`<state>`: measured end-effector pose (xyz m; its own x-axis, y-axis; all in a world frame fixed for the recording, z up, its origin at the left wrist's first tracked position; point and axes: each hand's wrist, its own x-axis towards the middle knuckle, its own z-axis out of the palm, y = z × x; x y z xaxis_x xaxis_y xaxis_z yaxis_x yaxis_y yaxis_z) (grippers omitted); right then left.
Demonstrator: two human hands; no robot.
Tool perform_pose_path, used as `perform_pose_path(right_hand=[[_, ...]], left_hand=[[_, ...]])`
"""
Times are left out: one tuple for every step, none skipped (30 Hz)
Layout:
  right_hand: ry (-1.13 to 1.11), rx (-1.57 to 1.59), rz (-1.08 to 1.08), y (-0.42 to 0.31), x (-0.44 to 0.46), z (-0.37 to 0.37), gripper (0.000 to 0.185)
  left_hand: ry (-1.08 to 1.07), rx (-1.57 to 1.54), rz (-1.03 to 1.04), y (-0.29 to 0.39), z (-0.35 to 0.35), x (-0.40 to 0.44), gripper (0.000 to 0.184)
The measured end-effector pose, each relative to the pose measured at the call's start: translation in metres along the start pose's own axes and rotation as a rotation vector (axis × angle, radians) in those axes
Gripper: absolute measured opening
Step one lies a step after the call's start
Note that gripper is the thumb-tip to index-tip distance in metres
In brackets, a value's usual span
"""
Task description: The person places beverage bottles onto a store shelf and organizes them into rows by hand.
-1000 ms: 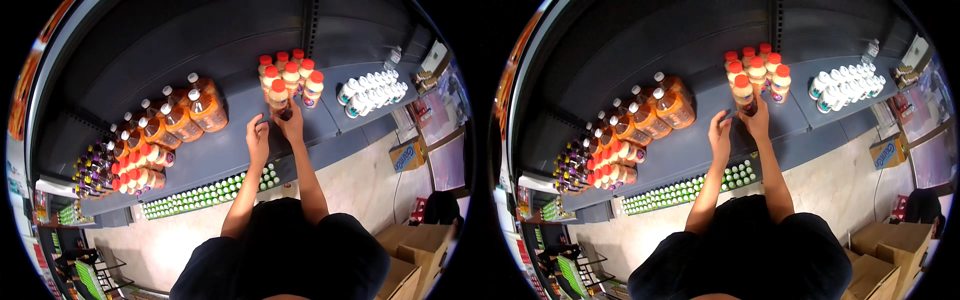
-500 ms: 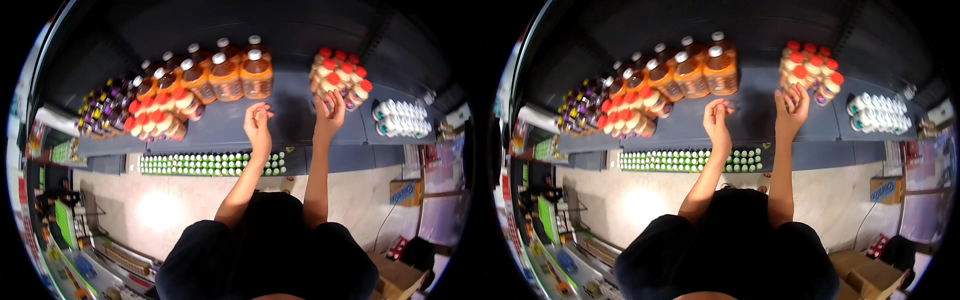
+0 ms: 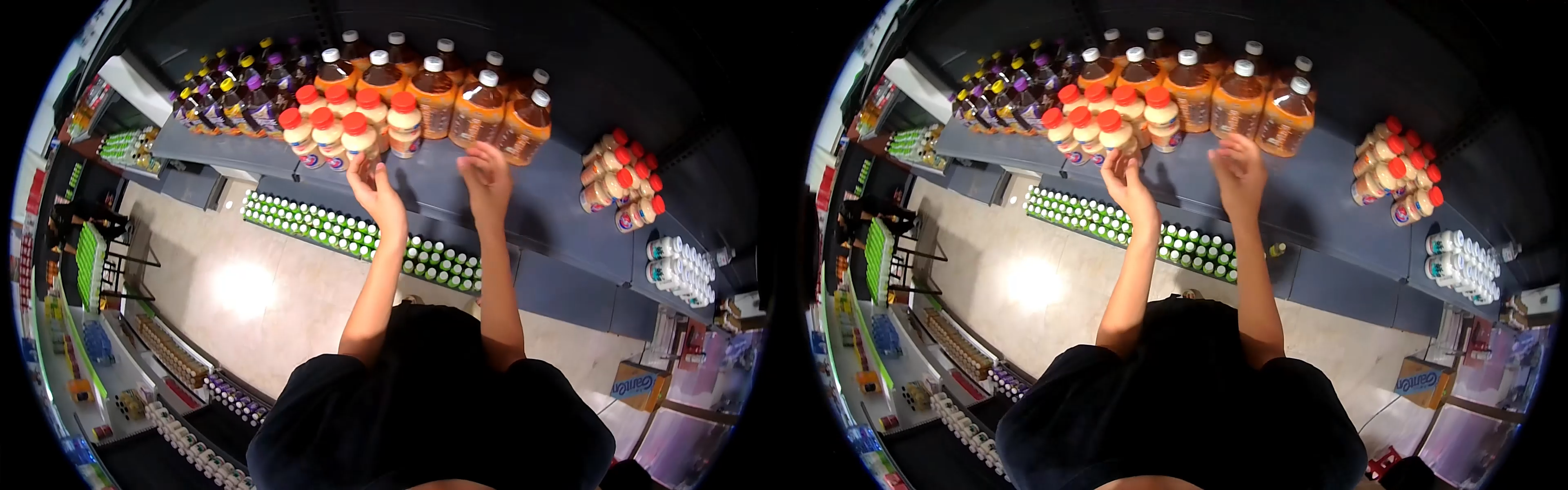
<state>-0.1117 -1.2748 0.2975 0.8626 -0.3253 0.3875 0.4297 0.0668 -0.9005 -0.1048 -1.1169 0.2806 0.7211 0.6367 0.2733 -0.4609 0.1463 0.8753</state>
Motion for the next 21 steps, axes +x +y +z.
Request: perform_pose_path(right_hand=[[-0.049, 0.006, 0.049, 0.004, -0.001, 0.017, 0.047], [-0.099, 0.011, 0.096, 0.007, -0.002, 0.034, 0.049], [-0.15, 0.015, 0.147, 0.012, -0.004, 0.05, 0.05], [-0.189, 0.014, 0.153, 0.018, -0.007, 0.065, 0.052], [-0.231, 0.013, 0.162, 0.025, -0.009, 0.079, 0.053], [-0.275, 0.011, 0.172, 0.033, -0.011, 0.092, 0.055], [-0.298, -0.022, 0.157, 0.043, -0.013, 0.103, 0.059], [-0.31, -0.05, 0.15, 0.052, -0.017, 0.11, 0.06], [-0.32, -0.078, 0.14, 0.055, -0.019, 0.118, 0.061], [-0.329, -0.105, 0.124, 0.058, -0.018, 0.126, 0.062], [-0.323, -0.128, 0.131, 0.06, -0.018, 0.131, 0.067], [-0.321, -0.124, 0.122, 0.068, -0.017, 0.133, 0.068], [-0.318, -0.121, 0.11, 0.075, -0.016, 0.136, 0.069], [-0.313, -0.118, 0.101, 0.082, -0.014, 0.137, 0.07], [-0.322, -0.084, 0.111, 0.08, -0.014, 0.139, 0.072], [-0.317, -0.048, 0.108, 0.079, -0.014, 0.14, 0.071], [-0.31, -0.014, 0.107, 0.078, -0.014, 0.141, 0.07], [-0.3, 0.02, 0.11, 0.076, -0.015, 0.141, 0.069], [-0.285, 0.036, 0.141, 0.073, -0.016, 0.139, 0.065], [-0.255, 0.105, 0.183, 0.072, -0.017, 0.137, 0.063], [-0.221, 0.173, 0.226, 0.071, -0.018, 0.134, 0.062]], left_hand=[[-0.01, -0.034, -0.026, -0.001, -0.009, 0.009, 0.036], [-0.019, -0.07, -0.051, -0.003, -0.015, 0.017, 0.039], [-0.008, -0.005, -0.015, -0.013, -0.022, 0.024, 0.04], [0.006, 0.064, 0.015, -0.023, -0.03, 0.031, 0.041], [-0.026, 0.101, 0.025, -0.034, -0.037, 0.037, 0.043], [-0.073, 0.049, -0.044, -0.021, -0.037, 0.038, 0.042], [-0.092, 0.068, -0.063, -0.022, -0.041, 0.041, 0.042], [-0.112, 0.086, -0.083, -0.023, -0.045, 0.043, 0.042], [-0.129, 0.068, -0.08, -0.026, -0.049, 0.045, 0.042], [-0.155, 0.046, -0.069, -0.029, -0.051, 0.047, 0.043], [-0.165, 0.104, -0.042, -0.031, -0.054, 0.047, 0.043], [-0.175, 0.161, -0.017, -0.026, -0.054, 0.047, 0.043], [-0.185, 0.161, -0.019, -0.021, -0.054, 0.048, 0.042], [-0.197, 0.228, 0.056, -0.016, -0.055, 0.048, 0.04], [-0.194, 0.201, 0.035, -0.013, -0.056, 0.046, 0.04], [-0.192, 0.174, 0.015, -0.011, -0.054, 0.043, 0.039], [-0.162, 0.159, 0.012, -0.01, -0.053, 0.04, 0.035], [-0.181, 0.175, 0.011, -0.005, -0.054, 0.036, 0.034], [-0.202, 0.191, 0.008, -0.001, -0.055, 0.033, 0.032], [-0.225, 0.209, 0.003, 0.002, -0.054, 0.03, 0.031], [-0.223, 0.205, 0.041, 0.005, -0.05, 0.027, 0.028]])
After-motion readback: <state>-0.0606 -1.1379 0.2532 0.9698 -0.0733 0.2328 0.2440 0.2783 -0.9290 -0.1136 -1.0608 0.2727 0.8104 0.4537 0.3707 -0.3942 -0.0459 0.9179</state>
